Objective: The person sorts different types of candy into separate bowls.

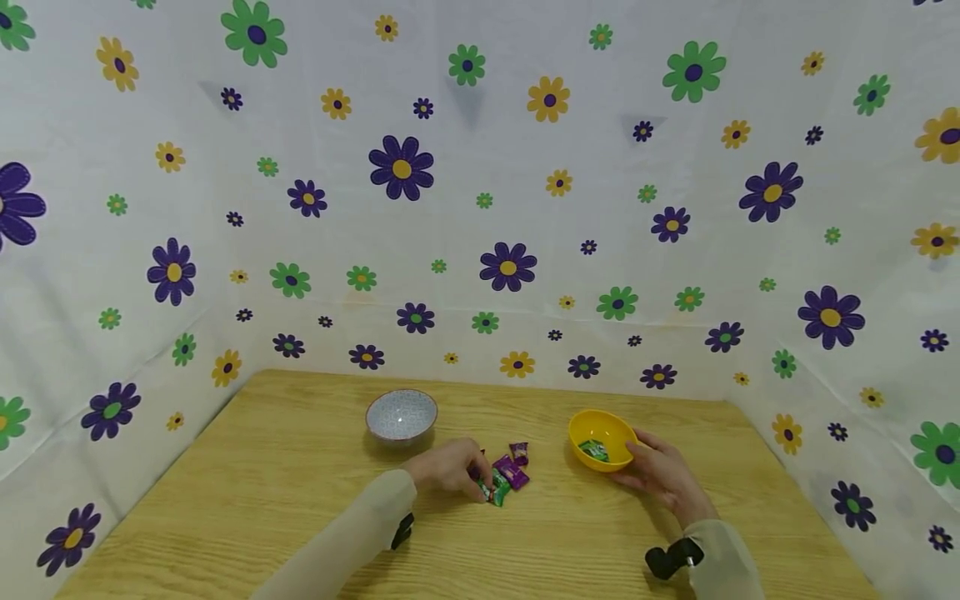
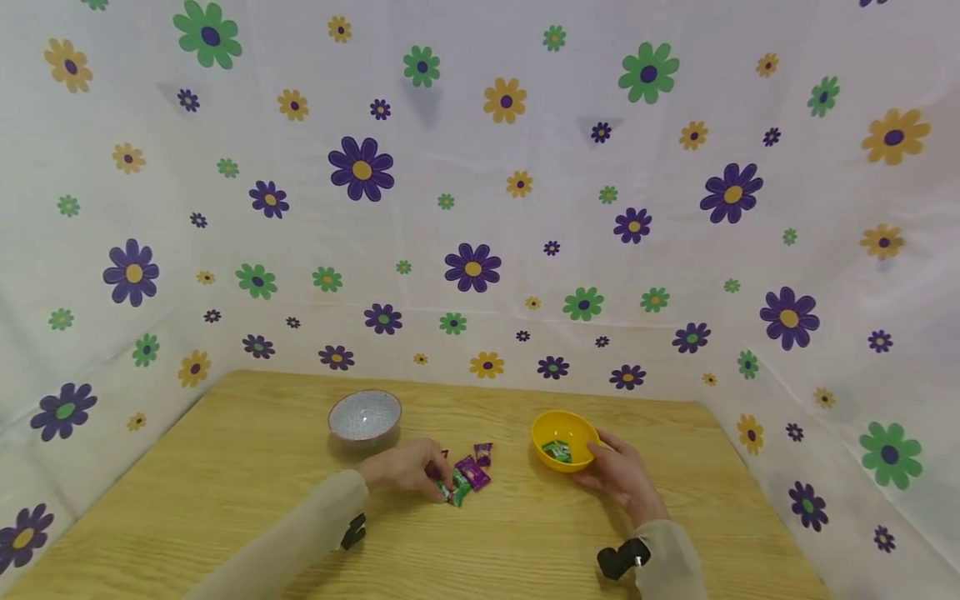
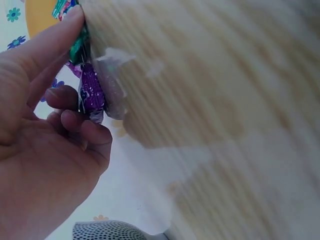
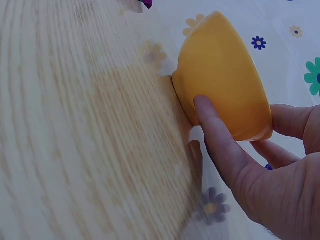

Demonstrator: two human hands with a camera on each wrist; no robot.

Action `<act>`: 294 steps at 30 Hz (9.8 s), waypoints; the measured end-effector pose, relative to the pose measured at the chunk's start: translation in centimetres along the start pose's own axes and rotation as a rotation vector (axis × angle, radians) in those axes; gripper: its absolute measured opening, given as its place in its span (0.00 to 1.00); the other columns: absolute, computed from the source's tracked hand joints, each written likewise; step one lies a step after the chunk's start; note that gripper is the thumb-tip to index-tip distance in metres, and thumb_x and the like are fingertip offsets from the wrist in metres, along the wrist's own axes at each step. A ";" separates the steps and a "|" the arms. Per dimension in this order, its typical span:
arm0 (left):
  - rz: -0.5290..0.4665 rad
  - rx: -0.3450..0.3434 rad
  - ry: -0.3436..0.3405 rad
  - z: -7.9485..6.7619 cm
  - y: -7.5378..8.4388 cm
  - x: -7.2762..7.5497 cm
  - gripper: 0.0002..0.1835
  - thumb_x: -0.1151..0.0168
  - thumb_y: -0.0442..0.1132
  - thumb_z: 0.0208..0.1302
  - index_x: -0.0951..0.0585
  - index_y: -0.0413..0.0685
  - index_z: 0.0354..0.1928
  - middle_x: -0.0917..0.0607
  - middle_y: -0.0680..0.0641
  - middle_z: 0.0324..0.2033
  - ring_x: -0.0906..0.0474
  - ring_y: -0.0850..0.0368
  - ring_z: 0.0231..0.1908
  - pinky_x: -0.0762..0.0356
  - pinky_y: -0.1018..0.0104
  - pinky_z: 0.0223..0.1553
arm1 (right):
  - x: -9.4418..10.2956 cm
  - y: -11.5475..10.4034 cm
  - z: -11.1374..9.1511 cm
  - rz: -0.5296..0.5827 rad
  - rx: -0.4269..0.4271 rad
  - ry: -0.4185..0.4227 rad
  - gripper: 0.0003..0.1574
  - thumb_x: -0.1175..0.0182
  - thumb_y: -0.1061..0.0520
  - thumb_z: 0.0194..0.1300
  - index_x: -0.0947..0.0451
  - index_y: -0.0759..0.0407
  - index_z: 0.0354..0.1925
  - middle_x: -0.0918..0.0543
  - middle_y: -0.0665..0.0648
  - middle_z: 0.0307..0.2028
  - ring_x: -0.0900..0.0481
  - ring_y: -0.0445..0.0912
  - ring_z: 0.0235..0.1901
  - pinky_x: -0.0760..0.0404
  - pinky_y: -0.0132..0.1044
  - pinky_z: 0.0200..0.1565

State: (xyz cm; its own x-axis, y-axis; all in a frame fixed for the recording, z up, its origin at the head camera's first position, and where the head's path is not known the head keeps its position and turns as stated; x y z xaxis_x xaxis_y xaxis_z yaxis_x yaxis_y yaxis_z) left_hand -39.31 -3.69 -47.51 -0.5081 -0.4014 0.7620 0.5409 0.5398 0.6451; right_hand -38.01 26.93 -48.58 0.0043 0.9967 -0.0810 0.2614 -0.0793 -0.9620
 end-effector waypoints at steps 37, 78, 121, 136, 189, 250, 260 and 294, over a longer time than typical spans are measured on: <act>-0.242 0.013 0.073 -0.6 0.2 1.0 0.02 0.29 0.33 0.57 0.11 0.43 0.28 0.16 0.52 0.27 0.32 0.65 0.26 0.35 0.75 0.25 | -0.1 -0.1 0.0 -0.013 0.018 0.004 0.36 0.55 0.59 0.77 0.54 0.64 0.76 0.45 0.74 0.72 0.37 0.68 0.68 0.19 0.51 0.52; -0.299 0.060 0.466 8.1 5.7 -0.1 0.03 0.31 0.41 0.62 0.11 0.52 0.33 0.31 0.55 0.18 0.37 0.62 0.22 0.41 0.71 0.22 | -0.2 0.3 0.1 0.045 0.017 -0.029 0.40 0.53 0.57 0.77 0.59 0.66 0.77 0.48 0.77 0.72 0.42 0.68 0.70 0.20 0.53 0.54; -0.323 0.078 0.483 7.4 5.3 0.5 0.08 0.33 0.42 0.64 0.11 0.48 0.41 0.29 0.54 0.20 0.38 0.61 0.20 0.39 0.70 0.21 | -0.2 0.2 0.0 0.019 0.006 -0.019 0.38 0.54 0.57 0.78 0.57 0.63 0.77 0.46 0.75 0.72 0.38 0.66 0.68 0.20 0.52 0.53; -0.209 0.114 0.470 4.1 1.4 1.5 0.08 0.31 0.42 0.61 0.12 0.48 0.39 0.28 0.53 0.21 0.37 0.60 0.23 0.37 0.70 0.22 | 0.0 0.1 0.0 0.024 0.003 -0.018 0.39 0.54 0.56 0.78 0.57 0.63 0.77 0.46 0.75 0.72 0.39 0.67 0.69 0.20 0.53 0.53; -0.282 0.376 0.285 -0.4 -1.4 0.8 0.07 0.22 0.36 0.48 0.12 0.47 0.30 0.15 0.52 0.34 0.33 0.49 0.46 0.34 0.58 0.46 | -0.3 0.3 -0.4 0.011 0.026 -0.046 0.37 0.56 0.57 0.78 0.57 0.64 0.77 0.46 0.76 0.72 0.37 0.66 0.68 0.21 0.52 0.55; -0.401 0.162 0.368 2.6 -0.1 2.3 0.09 0.36 0.42 0.66 0.15 0.43 0.39 0.17 0.47 0.43 0.29 0.57 0.39 0.29 0.65 0.37 | -0.3 0.0 -0.3 0.016 0.019 -0.049 0.39 0.55 0.56 0.78 0.60 0.65 0.77 0.47 0.77 0.72 0.41 0.68 0.69 0.22 0.53 0.55; -0.459 0.184 0.490 5.7 2.0 1.2 0.08 0.34 0.40 0.64 0.14 0.43 0.39 0.18 0.46 0.43 0.31 0.56 0.34 0.30 0.68 0.31 | -0.2 0.1 -0.2 0.024 0.012 -0.045 0.39 0.54 0.56 0.78 0.59 0.64 0.77 0.47 0.76 0.72 0.41 0.68 0.70 0.22 0.54 0.55; -0.205 0.111 0.627 8.2 6.4 -0.6 0.07 0.30 0.37 0.58 0.13 0.46 0.39 0.19 0.49 0.40 0.28 0.55 0.42 0.30 0.63 0.44 | -0.3 0.0 -0.4 0.009 0.046 -0.049 0.39 0.55 0.57 0.78 0.59 0.68 0.76 0.46 0.78 0.71 0.37 0.68 0.67 0.20 0.52 0.53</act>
State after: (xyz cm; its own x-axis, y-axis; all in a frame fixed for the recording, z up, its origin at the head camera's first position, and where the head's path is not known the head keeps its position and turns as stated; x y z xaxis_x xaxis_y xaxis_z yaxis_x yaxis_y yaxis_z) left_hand -41.00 6.08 -44.34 -0.0893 -0.8401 0.5350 0.3856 0.4661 0.7963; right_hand -37.58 26.61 -48.44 -0.0414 0.9940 -0.1010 0.2166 -0.0897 -0.9721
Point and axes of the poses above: each hand's wrist, its own z-axis towards the middle knuckle, its own x-axis out of the back of the hand, y = z × x, the point moved 7 cm from there along z, towards the middle knuckle
